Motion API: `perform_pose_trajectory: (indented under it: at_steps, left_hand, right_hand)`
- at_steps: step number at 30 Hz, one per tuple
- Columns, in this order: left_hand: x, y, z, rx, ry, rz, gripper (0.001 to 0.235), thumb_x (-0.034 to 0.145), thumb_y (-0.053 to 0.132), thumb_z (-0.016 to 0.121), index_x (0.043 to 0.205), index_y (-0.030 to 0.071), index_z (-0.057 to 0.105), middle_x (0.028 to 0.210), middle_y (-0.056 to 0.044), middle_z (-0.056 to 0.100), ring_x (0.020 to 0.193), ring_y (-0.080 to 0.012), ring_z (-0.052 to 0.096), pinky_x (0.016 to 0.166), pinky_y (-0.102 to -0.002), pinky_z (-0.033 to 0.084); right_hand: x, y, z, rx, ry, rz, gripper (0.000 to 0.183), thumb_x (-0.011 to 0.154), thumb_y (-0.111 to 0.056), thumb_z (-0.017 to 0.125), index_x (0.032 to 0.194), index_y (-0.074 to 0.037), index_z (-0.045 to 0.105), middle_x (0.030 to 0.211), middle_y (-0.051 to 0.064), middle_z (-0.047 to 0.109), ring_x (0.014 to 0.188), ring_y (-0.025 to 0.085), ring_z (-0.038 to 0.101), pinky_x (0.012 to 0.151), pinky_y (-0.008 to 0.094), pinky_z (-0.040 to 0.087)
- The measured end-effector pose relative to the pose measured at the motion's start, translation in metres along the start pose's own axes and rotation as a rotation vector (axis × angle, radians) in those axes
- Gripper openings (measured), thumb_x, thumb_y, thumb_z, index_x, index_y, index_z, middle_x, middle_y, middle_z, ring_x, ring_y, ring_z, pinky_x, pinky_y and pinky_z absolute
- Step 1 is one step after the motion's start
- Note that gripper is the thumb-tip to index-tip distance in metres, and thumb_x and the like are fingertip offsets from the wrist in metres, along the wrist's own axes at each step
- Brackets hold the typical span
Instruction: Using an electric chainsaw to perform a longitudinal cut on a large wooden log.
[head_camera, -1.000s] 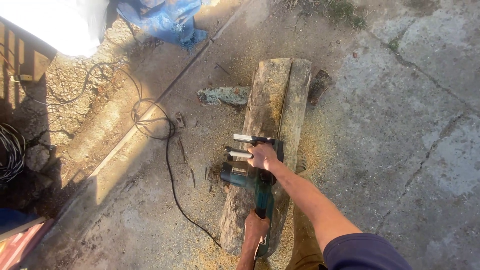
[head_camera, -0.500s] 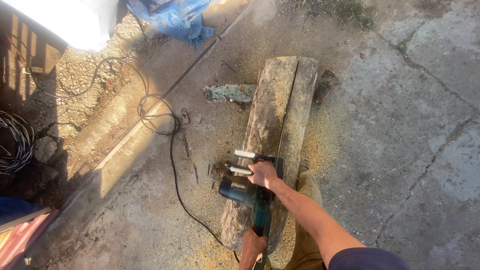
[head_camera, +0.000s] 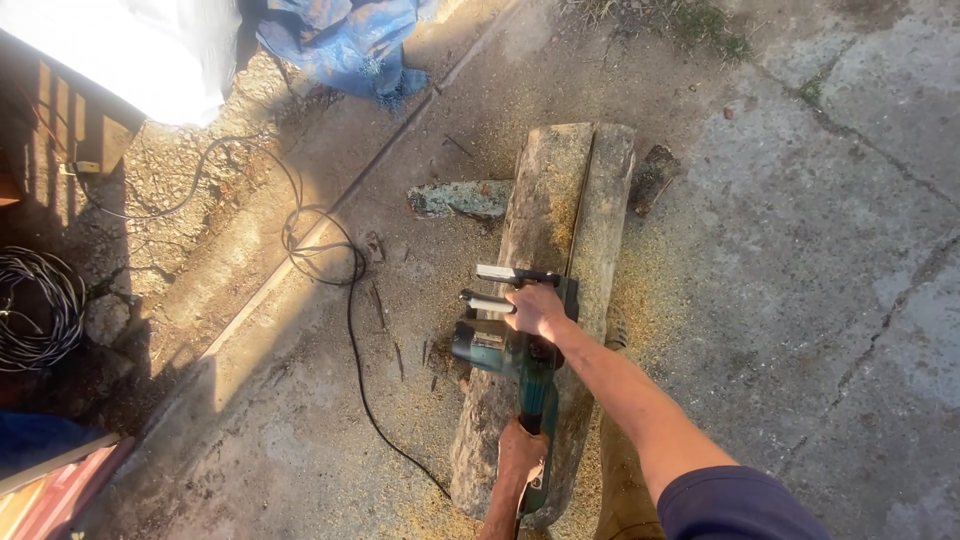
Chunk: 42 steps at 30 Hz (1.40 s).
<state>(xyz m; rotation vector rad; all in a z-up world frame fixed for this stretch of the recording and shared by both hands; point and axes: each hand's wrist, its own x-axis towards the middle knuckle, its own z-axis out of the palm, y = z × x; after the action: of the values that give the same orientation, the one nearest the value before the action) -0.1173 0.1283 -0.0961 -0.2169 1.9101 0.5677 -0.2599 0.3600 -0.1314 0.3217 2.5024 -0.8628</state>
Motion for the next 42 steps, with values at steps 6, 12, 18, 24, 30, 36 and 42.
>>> perform_pose_trajectory:
  at_steps: [6,12,18,24,30,36,42]
  left_hand:
    - [-0.019,-0.054,0.005,0.033,-0.001,-0.033,0.051,0.087,0.002,0.068,0.136,0.006,0.055,0.121,-0.013,0.072,0.105,-0.0245,0.077,0.094,-0.04,0.068]
    - [-0.085,-0.082,-0.004,0.042,-0.075,-0.248,0.052,0.082,0.004,0.066,0.133,0.009,0.057,0.121,-0.01,0.074,0.109,-0.0251,0.074,0.102,-0.039,0.065]
    - [-0.056,-0.058,-0.006,0.057,-0.059,-0.154,0.045,0.086,0.003,0.068,0.129,0.01,0.059,0.114,-0.008,0.075,0.099,-0.0204,0.077,0.092,-0.036,0.07]
    - [-0.007,0.068,-0.009,-0.031,-0.017,0.038,0.034,0.088,0.001,0.062,0.122,0.002,0.062,0.105,-0.013,0.074,0.082,-0.0211,0.074,0.073,-0.036,0.068]
    - [-0.001,0.11,-0.011,-0.035,0.018,0.12,0.03,0.083,0.006,0.062,0.113,0.001,0.063,0.096,-0.014,0.071,0.077,-0.0243,0.071,0.062,-0.037,0.064]
    - [-0.02,0.078,-0.018,-0.043,0.01,-0.01,0.042,0.085,0.003,0.061,0.127,0.002,0.058,0.106,-0.014,0.072,0.086,-0.0241,0.073,0.071,-0.036,0.069]
    - [-0.031,0.029,-0.012,-0.007,-0.013,0.023,0.039,0.09,0.004,0.061,0.128,0.005,0.056,0.111,-0.013,0.072,0.089,-0.021,0.075,0.075,-0.035,0.07]
  right_hand:
    - [-0.034,-0.026,0.04,0.112,-0.017,0.045,0.027,0.086,-0.019,0.067,0.111,-0.009,0.069,0.08,0.005,0.073,0.056,0.017,0.062,0.05,0.025,0.053]
    - [-0.083,-0.056,0.098,0.1,-0.089,-0.005,0.02,0.086,-0.021,0.072,0.1,-0.008,0.071,0.078,0.008,0.074,0.063,0.021,0.069,0.059,0.03,0.059]
    - [-0.06,-0.045,0.056,0.142,-0.125,0.045,0.015,0.085,-0.007,0.065,0.099,-0.007,0.069,0.084,0.009,0.072,0.063,0.019,0.066,0.057,0.026,0.058]
    - [0.014,0.015,-0.05,0.009,-0.012,0.021,0.02,0.091,-0.022,0.065,0.103,-0.007,0.068,0.07,0.004,0.068,0.049,0.014,0.058,0.046,0.023,0.051]
    - [0.051,0.05,-0.059,-0.04,-0.036,-0.004,0.025,0.09,-0.033,0.062,0.103,-0.012,0.068,0.06,0.0,0.059,0.053,0.016,0.055,0.049,0.028,0.049]
    - [0.029,0.021,-0.034,0.035,-0.096,0.059,0.03,0.09,-0.027,0.065,0.116,-0.014,0.068,0.074,0.001,0.069,0.06,0.015,0.061,0.051,0.025,0.051]
    - [0.001,-0.002,-0.017,0.052,-0.096,0.057,0.028,0.089,-0.027,0.062,0.112,-0.013,0.07,0.077,0.004,0.074,0.061,0.019,0.064,0.056,0.031,0.054]
